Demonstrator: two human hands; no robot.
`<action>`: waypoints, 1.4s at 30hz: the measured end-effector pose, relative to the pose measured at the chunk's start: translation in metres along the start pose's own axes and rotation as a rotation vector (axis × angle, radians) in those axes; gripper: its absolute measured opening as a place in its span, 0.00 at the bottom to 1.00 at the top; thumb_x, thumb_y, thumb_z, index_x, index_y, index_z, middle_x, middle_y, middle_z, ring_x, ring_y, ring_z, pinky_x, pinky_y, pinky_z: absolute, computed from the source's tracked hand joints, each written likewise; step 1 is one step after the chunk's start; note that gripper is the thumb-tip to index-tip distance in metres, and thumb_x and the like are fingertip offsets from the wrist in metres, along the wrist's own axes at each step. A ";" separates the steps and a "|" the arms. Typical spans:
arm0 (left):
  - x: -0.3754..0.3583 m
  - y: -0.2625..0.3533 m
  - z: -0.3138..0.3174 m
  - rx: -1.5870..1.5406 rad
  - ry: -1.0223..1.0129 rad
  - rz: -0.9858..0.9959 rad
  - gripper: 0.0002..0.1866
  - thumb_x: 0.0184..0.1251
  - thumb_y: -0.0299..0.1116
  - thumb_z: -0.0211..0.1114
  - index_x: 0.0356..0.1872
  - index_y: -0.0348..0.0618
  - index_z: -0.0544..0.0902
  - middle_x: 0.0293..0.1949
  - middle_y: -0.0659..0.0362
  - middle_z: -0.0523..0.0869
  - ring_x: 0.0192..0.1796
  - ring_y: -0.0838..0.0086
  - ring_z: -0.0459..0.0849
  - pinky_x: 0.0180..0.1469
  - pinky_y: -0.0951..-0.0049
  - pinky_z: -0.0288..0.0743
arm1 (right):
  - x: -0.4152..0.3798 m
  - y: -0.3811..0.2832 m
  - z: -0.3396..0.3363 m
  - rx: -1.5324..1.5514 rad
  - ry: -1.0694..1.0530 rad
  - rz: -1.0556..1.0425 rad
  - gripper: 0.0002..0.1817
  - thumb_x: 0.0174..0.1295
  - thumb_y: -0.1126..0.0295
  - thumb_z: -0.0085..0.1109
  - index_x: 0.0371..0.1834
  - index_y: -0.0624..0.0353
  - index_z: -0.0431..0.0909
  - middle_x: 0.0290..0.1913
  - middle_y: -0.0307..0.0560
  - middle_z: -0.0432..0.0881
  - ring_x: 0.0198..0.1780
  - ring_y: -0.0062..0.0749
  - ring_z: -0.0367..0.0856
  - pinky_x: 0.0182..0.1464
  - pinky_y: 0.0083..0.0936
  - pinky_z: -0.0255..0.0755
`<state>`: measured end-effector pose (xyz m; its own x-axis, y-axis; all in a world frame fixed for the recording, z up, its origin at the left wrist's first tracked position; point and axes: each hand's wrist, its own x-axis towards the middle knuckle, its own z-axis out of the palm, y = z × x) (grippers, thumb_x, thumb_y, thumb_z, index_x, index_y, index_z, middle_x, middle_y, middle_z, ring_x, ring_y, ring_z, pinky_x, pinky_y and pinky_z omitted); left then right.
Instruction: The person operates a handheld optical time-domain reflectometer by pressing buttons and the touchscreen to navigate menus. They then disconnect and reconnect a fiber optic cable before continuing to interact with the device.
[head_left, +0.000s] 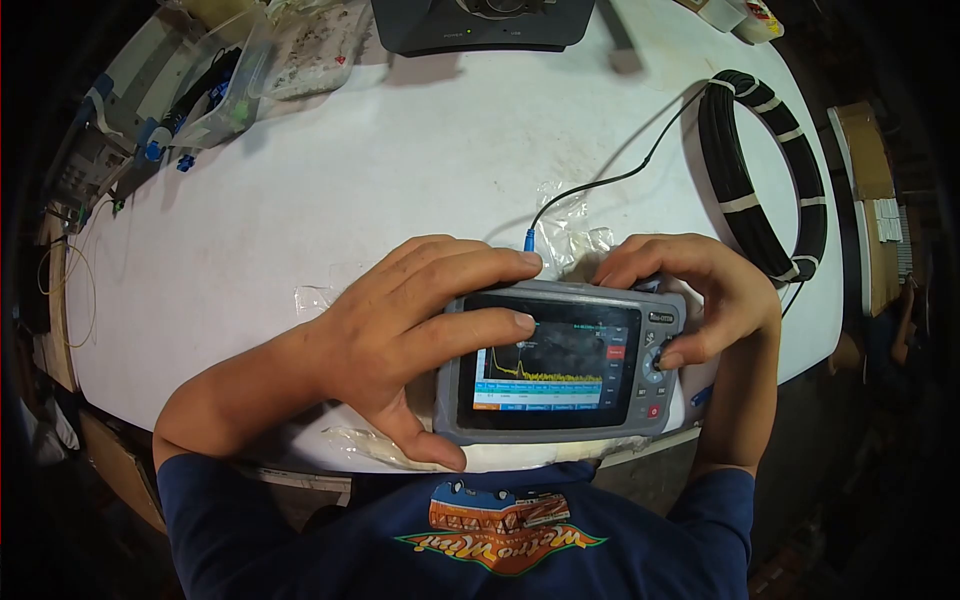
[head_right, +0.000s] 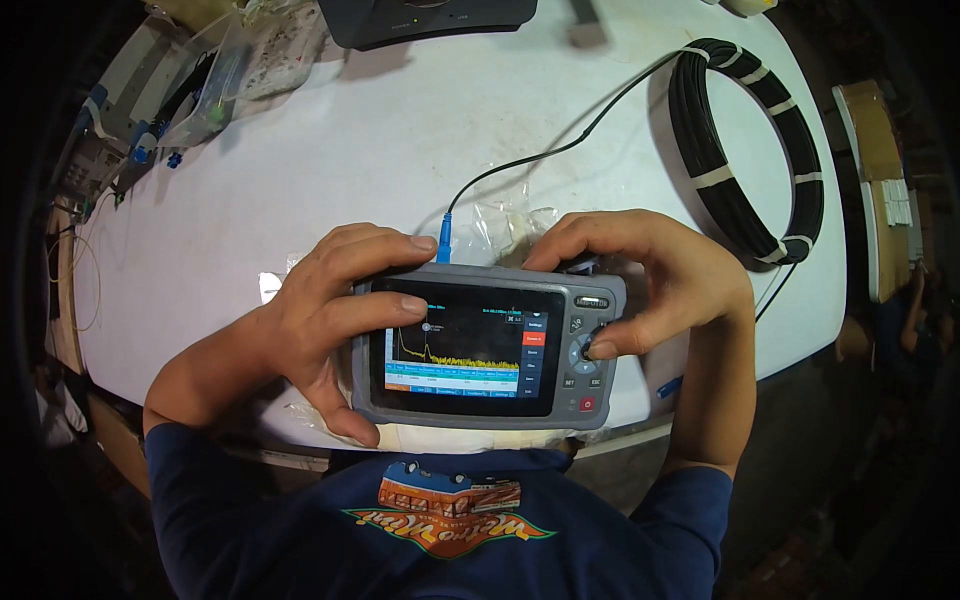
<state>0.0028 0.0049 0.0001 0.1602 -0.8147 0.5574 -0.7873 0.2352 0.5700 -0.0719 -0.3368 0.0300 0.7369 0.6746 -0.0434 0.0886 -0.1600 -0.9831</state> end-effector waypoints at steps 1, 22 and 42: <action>0.000 0.001 0.001 -0.018 0.019 -0.008 0.48 0.54 0.73 0.72 0.65 0.42 0.79 0.69 0.40 0.76 0.63 0.45 0.81 0.62 0.49 0.75 | -0.001 0.001 0.001 0.003 0.000 0.000 0.37 0.47 0.66 0.84 0.62 0.66 0.82 0.60 0.54 0.85 0.63 0.43 0.82 0.69 0.37 0.73; 0.001 0.002 -0.001 -0.008 -0.006 -0.012 0.45 0.56 0.71 0.71 0.65 0.45 0.81 0.67 0.39 0.76 0.61 0.46 0.82 0.60 0.50 0.75 | 0.000 -0.004 0.003 -0.013 -0.011 0.025 0.36 0.50 0.65 0.81 0.63 0.69 0.79 0.60 0.55 0.83 0.63 0.40 0.82 0.67 0.33 0.74; 0.004 0.003 0.000 -0.018 -0.009 -0.038 0.47 0.56 0.73 0.71 0.67 0.46 0.78 0.67 0.41 0.77 0.62 0.48 0.82 0.61 0.51 0.75 | 0.014 -0.025 0.030 -0.256 0.243 0.110 0.25 0.51 0.59 0.75 0.47 0.68 0.85 0.39 0.55 0.89 0.42 0.42 0.89 0.48 0.31 0.81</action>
<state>0.0016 0.0027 0.0039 0.1843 -0.8277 0.5300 -0.7700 0.2135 0.6012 -0.0838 -0.3022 0.0483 0.8863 0.4573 -0.0729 0.1417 -0.4177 -0.8975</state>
